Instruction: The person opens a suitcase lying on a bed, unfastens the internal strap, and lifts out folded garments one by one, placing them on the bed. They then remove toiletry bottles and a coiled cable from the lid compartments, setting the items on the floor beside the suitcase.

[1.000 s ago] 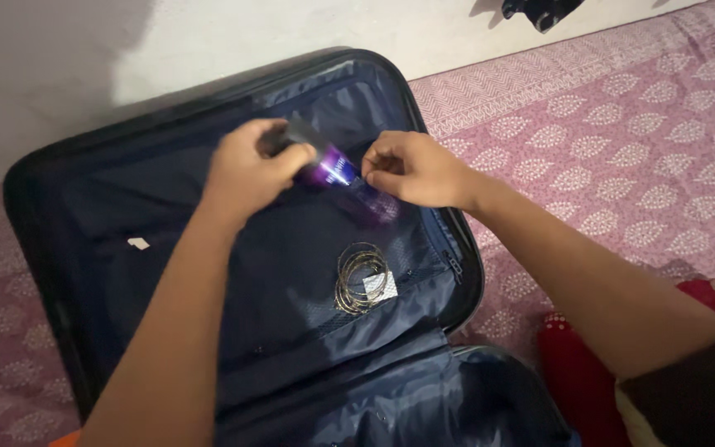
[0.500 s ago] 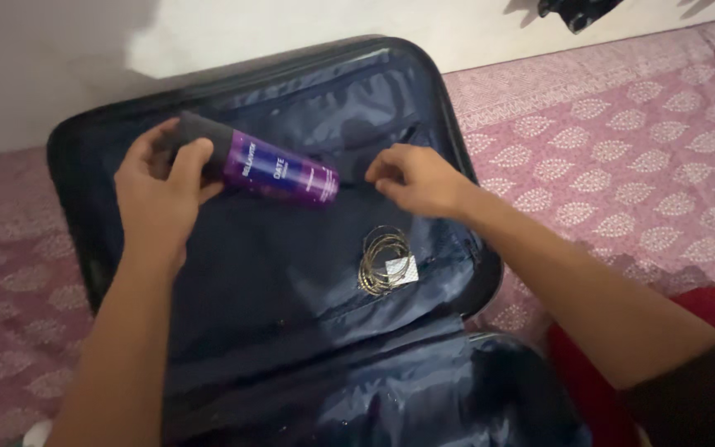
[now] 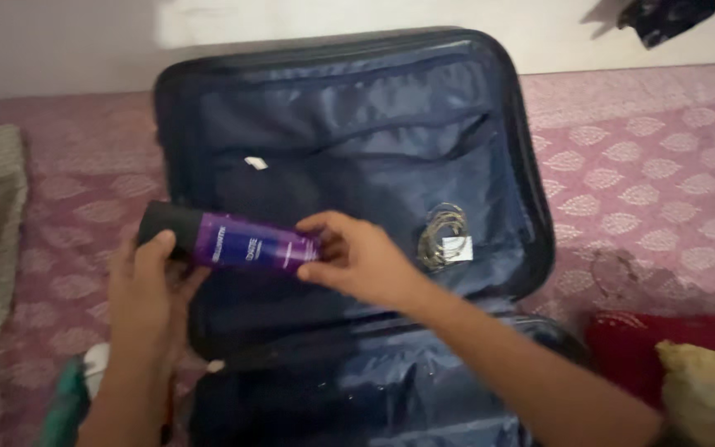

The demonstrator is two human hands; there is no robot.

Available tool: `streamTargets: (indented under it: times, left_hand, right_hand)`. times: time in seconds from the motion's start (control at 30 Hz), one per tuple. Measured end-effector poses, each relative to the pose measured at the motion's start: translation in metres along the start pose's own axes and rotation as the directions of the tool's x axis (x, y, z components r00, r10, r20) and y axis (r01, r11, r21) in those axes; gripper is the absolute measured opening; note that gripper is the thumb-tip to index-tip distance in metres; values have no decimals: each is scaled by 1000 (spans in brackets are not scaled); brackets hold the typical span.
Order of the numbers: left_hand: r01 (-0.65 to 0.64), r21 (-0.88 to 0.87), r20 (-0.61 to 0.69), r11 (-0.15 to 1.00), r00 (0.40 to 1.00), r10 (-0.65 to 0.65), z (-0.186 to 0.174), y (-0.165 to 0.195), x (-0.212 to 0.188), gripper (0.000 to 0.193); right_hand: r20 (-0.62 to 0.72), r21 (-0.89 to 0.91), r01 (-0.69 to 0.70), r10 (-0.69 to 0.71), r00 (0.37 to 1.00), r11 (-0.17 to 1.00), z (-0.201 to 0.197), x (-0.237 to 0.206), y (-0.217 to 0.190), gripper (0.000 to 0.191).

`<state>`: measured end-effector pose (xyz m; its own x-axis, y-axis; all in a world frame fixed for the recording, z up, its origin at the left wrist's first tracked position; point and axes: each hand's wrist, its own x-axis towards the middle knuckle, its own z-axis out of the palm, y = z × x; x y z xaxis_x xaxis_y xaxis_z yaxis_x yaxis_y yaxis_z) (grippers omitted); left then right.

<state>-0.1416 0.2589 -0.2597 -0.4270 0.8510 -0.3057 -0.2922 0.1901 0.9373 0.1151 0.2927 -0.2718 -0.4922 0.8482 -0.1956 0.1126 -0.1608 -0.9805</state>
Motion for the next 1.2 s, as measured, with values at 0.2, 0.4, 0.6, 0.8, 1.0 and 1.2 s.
streamTargets:
  times: [0.2,0.4,0.6,0.8,1.0,1.2]
  left_hand:
    - [-35,-173,-31,984,999,30,-61,-17,-19,36]
    - [-154,27,-23,988,988,154,-116,-33,-46,51]
    - [-135,344,-152,929,969,197,-196,-36,-42,55]
    - [16,661,-266,750,940,214,-239,-53,-43,58]
    - [151,755,-325,638,931,164,-246,-79,-63,69]
    - [-18,870,-226,493,873,431,-248,-117,-72,85]
  right_hand:
    - [-119,157,-46,65,991,987,105,6,32,50]
    - [-47,282,-92,110,993,955,191,0,43,43]
    - [89,-50,-136,140,986,989,256,4,38,46]
    - [135,-279,-47,87,987,959,301,1,58,43]
    - [245,-357,-1,95,965,934,308,-9,85,38]
    - [323,-427,121,26,946,896,294,-11,93,33]
